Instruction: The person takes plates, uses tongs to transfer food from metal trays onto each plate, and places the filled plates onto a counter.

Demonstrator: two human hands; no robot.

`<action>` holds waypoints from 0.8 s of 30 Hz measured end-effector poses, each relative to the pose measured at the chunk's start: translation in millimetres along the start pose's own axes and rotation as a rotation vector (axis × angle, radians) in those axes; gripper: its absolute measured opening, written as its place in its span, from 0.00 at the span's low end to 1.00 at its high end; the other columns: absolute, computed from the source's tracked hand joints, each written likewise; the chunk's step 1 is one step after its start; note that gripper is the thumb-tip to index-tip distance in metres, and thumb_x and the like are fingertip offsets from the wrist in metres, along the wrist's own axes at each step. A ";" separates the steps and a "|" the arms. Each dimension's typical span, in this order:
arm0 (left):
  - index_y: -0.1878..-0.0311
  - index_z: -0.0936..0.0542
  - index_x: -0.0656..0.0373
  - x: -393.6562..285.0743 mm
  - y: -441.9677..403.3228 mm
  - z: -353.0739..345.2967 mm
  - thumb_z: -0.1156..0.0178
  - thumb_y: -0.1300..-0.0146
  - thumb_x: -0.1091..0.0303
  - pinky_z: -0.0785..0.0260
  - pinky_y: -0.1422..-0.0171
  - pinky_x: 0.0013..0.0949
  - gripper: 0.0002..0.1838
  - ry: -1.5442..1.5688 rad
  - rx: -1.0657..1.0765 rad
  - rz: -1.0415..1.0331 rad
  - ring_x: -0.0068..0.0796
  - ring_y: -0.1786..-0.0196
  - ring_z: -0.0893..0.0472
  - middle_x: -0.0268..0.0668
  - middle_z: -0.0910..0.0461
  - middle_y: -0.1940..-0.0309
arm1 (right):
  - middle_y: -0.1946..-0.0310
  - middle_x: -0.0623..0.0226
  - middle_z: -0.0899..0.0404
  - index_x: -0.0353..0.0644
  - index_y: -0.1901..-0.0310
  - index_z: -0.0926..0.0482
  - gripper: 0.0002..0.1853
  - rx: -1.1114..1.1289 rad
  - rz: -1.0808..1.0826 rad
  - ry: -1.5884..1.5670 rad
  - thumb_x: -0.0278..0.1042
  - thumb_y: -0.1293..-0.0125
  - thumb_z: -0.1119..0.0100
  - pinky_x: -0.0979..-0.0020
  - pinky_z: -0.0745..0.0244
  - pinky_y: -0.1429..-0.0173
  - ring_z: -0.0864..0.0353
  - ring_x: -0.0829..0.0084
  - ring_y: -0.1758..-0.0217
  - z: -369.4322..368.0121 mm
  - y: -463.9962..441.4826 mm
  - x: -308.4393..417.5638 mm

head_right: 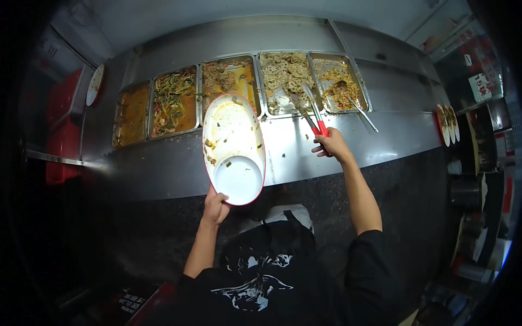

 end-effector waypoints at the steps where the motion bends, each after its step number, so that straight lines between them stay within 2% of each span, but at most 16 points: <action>1: 0.23 0.49 0.55 10.0 -14.6 -7.2 0.59 0.54 0.89 0.44 0.23 0.45 0.48 -0.001 0.021 0.016 0.43 0.27 0.38 0.44 0.39 0.30 | 0.59 0.52 0.19 0.28 0.47 0.33 0.17 0.023 -0.014 0.005 0.29 0.33 0.45 0.65 0.15 0.73 0.12 0.61 0.68 7.6 -7.2 -7.0; 6: 0.24 0.46 0.54 51.1 -70.2 -44.0 0.57 0.56 0.88 0.42 0.25 0.51 0.48 -0.026 -0.049 0.062 0.46 0.28 0.36 0.44 0.38 0.31 | 0.58 0.51 0.19 0.29 0.48 0.33 0.17 0.130 -0.064 0.007 0.29 0.33 0.46 0.65 0.14 0.74 0.12 0.60 0.69 27.5 -63.6 -21.4; 10: 0.23 0.48 0.51 72.4 -101.1 -44.9 0.59 0.56 0.90 0.45 0.23 0.47 0.50 -0.009 -0.018 0.067 0.43 0.26 0.39 0.43 0.40 0.29 | 0.68 0.58 0.18 0.32 0.55 0.31 0.15 0.149 0.097 -0.103 0.36 0.33 0.40 0.72 0.26 0.84 0.19 0.73 0.81 26.5 -107.4 -22.9; 11: 0.23 0.48 0.51 74.4 -103.2 -46.3 0.59 0.57 0.91 0.45 0.23 0.47 0.51 -0.008 -0.037 0.072 0.43 0.26 0.39 0.43 0.40 0.29 | 0.74 0.64 0.20 0.37 0.60 0.31 0.17 -0.006 0.065 -0.214 0.42 0.31 0.38 0.74 0.34 0.85 0.28 0.79 0.86 26.5 -101.1 -15.4; 14: 0.23 0.47 0.51 73.9 -119.2 -54.9 0.59 0.59 0.91 0.45 0.23 0.48 0.52 -0.029 -0.050 0.071 0.44 0.26 0.39 0.43 0.39 0.29 | 0.79 0.69 0.26 0.40 0.63 0.32 0.19 0.087 0.014 -0.312 0.48 0.30 0.40 0.76 0.39 0.86 0.34 0.81 0.88 17.1 -110.9 -19.2; 15: 0.24 0.47 0.51 75.1 -122.7 -57.5 0.59 0.60 0.92 0.45 0.23 0.49 0.52 -0.040 -0.054 0.074 0.44 0.26 0.39 0.43 0.39 0.29 | 0.81 0.74 0.32 0.42 0.64 0.31 0.20 0.169 -0.077 -0.442 0.53 0.29 0.43 0.76 0.44 0.86 0.38 0.82 0.88 11.6 -112.8 -26.2; 18: 0.24 0.46 0.51 81.6 -131.4 -56.9 0.58 0.61 0.92 0.44 0.23 0.50 0.53 -0.050 -0.048 0.107 0.45 0.26 0.39 0.42 0.39 0.29 | 0.82 0.75 0.33 0.44 0.65 0.30 0.21 0.206 -0.166 -0.381 0.55 0.28 0.46 0.76 0.46 0.86 0.39 0.82 0.89 16.4 -110.7 -25.3; 22: 0.24 0.47 0.49 89.4 -148.1 -42.2 0.58 0.62 0.92 0.43 0.23 0.50 0.54 -0.044 -0.021 0.162 0.44 0.26 0.38 0.42 0.39 0.29 | 0.83 0.76 0.34 0.42 0.60 0.27 0.20 0.058 -0.064 -0.153 0.54 0.28 0.46 0.76 0.47 0.86 0.39 0.82 0.89 20.7 -97.8 -12.1; 24: 0.23 0.47 0.49 91.0 -153.3 -38.9 0.58 0.62 0.92 0.43 0.23 0.50 0.54 -0.029 -0.026 0.197 0.44 0.26 0.38 0.42 0.39 0.29 | 0.83 0.76 0.33 0.41 0.58 0.27 0.20 0.051 -0.071 -0.136 0.53 0.28 0.45 0.75 0.47 0.86 0.39 0.82 0.89 22.2 -94.7 -15.7</action>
Point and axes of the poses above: each hand's wrist, its own y-axis away from the middle knuckle, its own z-axis out of the back of the hand, x = y × z, the point moved 6 cm from there along -y, towards the middle knuckle
